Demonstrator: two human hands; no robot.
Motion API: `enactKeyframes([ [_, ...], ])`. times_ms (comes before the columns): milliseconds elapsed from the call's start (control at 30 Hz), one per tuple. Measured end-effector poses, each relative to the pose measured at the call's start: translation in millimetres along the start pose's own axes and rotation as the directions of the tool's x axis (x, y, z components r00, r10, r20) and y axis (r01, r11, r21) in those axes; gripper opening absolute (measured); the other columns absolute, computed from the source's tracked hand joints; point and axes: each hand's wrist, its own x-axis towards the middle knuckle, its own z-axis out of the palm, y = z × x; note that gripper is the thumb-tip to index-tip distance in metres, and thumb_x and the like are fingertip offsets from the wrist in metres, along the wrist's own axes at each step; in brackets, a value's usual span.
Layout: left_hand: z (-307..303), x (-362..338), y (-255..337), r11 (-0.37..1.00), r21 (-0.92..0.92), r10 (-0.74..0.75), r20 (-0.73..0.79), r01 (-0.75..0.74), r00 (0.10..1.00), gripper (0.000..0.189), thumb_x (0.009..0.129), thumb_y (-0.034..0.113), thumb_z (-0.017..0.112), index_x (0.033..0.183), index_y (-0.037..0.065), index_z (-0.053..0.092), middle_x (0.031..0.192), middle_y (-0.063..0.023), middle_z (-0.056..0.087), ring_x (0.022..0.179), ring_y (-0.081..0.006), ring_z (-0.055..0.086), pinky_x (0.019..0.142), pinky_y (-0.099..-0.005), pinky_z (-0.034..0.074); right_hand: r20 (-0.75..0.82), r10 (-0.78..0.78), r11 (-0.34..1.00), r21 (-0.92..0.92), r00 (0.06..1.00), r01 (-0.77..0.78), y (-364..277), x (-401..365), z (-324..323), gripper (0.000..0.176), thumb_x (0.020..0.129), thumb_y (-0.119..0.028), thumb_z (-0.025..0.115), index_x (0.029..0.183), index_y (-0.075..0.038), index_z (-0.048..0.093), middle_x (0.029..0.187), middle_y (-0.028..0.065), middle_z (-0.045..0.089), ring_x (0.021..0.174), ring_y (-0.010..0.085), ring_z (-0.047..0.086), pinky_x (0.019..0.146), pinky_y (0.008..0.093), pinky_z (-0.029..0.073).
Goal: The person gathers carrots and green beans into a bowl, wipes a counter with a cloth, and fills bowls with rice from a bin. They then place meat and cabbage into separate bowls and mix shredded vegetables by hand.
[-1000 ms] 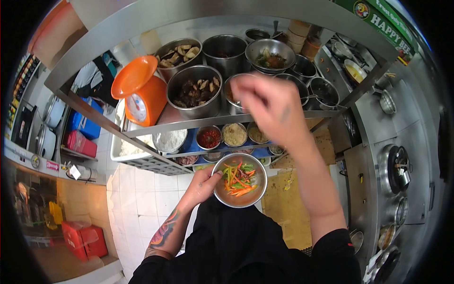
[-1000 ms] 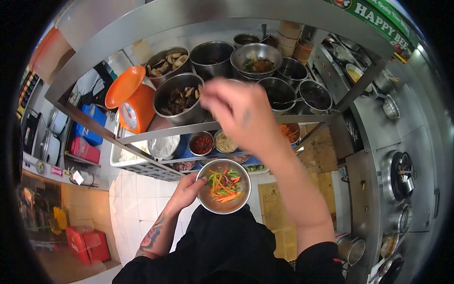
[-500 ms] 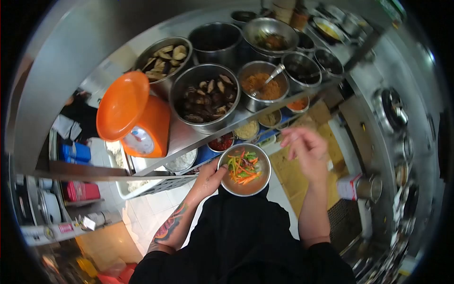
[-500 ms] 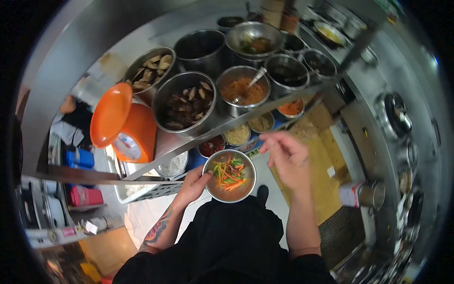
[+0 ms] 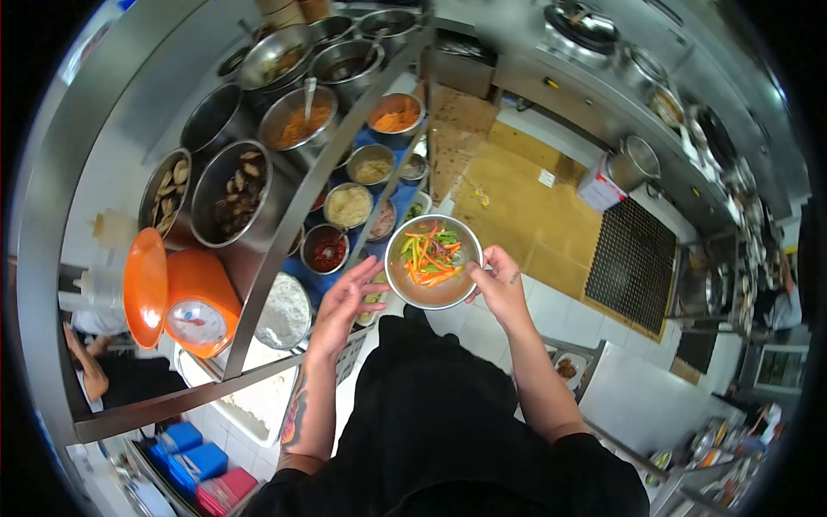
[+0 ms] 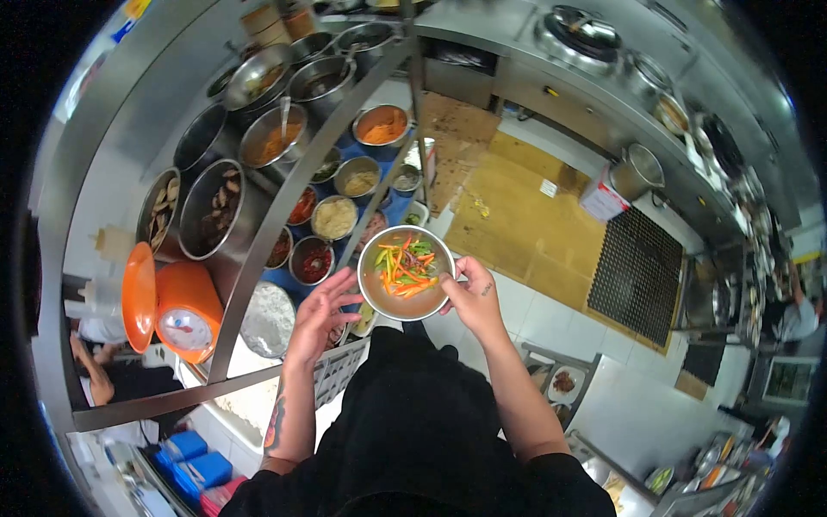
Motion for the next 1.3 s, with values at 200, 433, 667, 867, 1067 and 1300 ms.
enactKeyframes([
  [200, -11, 0, -176, 0.629, 0.771, -0.257, 0.086, 0.099, 0.963, 0.041, 0.097, 0.028, 0.055, 0.129, 0.004, 0.056, 0.134, -0.0205, 0.055, 0.120, -0.0304, 0.056, 0.096, -0.0460, 0.049, -0.255, -0.033, 0.997, 0.061, 0.966, 0.050, 14, -78, -30, 0.017, 0.090, -0.006, 0.061, 0.084, -0.005, 0.045, 0.082, 0.0070, 0.059, 0.057, 0.0134, 0.061, 0.044, 0.0271, 0.053],
  [433, 48, -55, -191, 0.334, 0.839, -0.287, 0.525, -0.430, 0.801, 0.051, 0.087, 0.039, 0.066, 0.128, 0.009, 0.061, 0.139, -0.0229, 0.051, 0.130, -0.0417, 0.046, 0.108, -0.0421, 0.037, -0.666, -0.072, 0.989, 0.047, 0.743, 0.138, 73, -282, -35, 0.018, 0.089, -0.006, 0.062, 0.084, -0.005, 0.045, 0.080, 0.0070, 0.059, 0.050, 0.0150, 0.061, 0.043, 0.0271, 0.050],
  [667, 85, -121, -88, 0.637, 0.700, -0.555, 0.708, -0.324, 0.437, 0.045, 0.096, 0.036, 0.055, 0.133, 0.010, 0.057, 0.143, -0.0188, 0.049, 0.134, -0.0379, 0.044, 0.108, -0.0541, 0.035, -0.841, 0.275, 0.944, 0.327, 0.465, 0.035, 151, -530, 23, 0.019, 0.083, -0.011, 0.070, 0.081, -0.005, 0.052, 0.070, 0.0052, 0.055, 0.050, 0.0170, 0.060, 0.044, 0.0326, 0.056],
  [867, 37, -169, -201, 0.375, 0.889, -0.640, 0.454, -0.264, 0.620, 0.046, 0.094, 0.036, 0.056, 0.136, 0.017, 0.054, 0.143, -0.0186, 0.048, 0.133, -0.0397, 0.044, 0.110, -0.0564, 0.031, -0.964, 0.155, 0.941, 0.210, 0.214, 0.265, 150, -687, -6, 0.016, 0.085, -0.009, 0.066, 0.081, -0.008, 0.051, 0.068, 0.0047, 0.056, 0.050, 0.0157, 0.059, 0.043, 0.0299, 0.053],
  [1067, 36, -290, -281, 0.565, 0.794, -0.526, 0.556, -0.224, 0.643, 0.054, 0.084, 0.033, 0.073, 0.132, 0.014, 0.059, 0.141, -0.0228, 0.049, 0.134, -0.0362, 0.044, 0.108, -0.0442, 0.039, -0.999, 0.011, 0.864, -0.009, -0.037, 0.504, 141, -758, -52, 0.013, 0.087, -0.008, 0.062, 0.088, -0.005, 0.049, 0.073, 0.0082, 0.059, 0.051, 0.0171, 0.061, 0.049, 0.0296, 0.055],
  [1300, 212, -445, -309, 0.702, 0.450, -0.351, 0.893, -0.552, 0.281, 0.058, 0.089, 0.030, 0.069, 0.143, 0.020, 0.049, 0.147, -0.0293, 0.038, 0.143, -0.0369, 0.029, 0.113, -0.0415, 0.031, -0.964, 0.134, 0.768, 0.248, 0.230, 0.590, 160, -845, -42, 0.012, 0.088, -0.007, 0.062, 0.091, -0.005, 0.050, 0.076, 0.0101, 0.061, 0.055, 0.0206, 0.062, 0.047, 0.0326, 0.053],
])
